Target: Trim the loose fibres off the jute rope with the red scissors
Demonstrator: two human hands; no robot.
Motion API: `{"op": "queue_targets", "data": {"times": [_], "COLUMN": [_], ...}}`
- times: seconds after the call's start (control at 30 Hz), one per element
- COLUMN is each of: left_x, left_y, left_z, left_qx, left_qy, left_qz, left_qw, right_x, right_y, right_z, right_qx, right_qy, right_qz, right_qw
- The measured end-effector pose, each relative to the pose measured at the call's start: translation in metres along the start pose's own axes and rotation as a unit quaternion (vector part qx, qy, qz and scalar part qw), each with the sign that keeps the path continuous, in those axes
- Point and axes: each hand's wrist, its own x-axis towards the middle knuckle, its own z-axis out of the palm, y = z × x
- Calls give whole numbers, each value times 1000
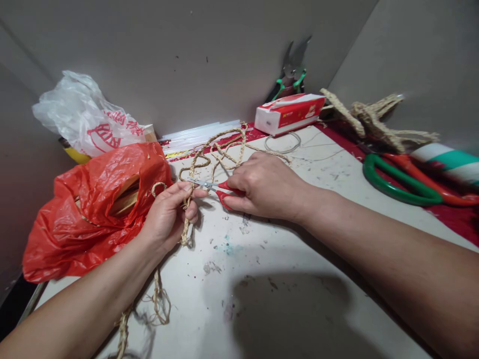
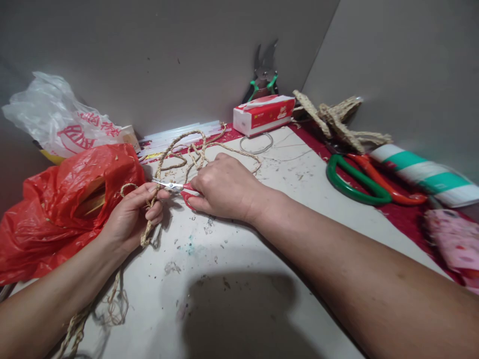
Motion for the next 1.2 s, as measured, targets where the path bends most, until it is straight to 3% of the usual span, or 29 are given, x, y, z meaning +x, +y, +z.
{"op": "queue_targets", "data": {"times": [0.37, 0.5, 0.7, 1.07, 1.2], "left_x": [0, -2, -3, 1, 2], "left_y": [3, 4, 3, -1, -2], "left_z": [1, 5, 2, -5, -7], "left_qx": [6, 3, -22, -34, -32], "left_qy": [7, 34, 74, 106, 86], "left_qz": [2, 5, 12, 22, 18], "left_qw": [1000, 999, 997, 994, 996], "right_x": [1, 0, -1, 2, 2], "right_y": [3, 5, 7, 5, 5], "right_z": [1, 2, 2, 0, 4], "right_qx": [28, 40, 65, 14, -2], "right_qy": [5, 16, 47, 42, 50], "right_qz": [32, 40, -10, -9, 1], "right_qw": [999, 998, 997, 999, 999]}}
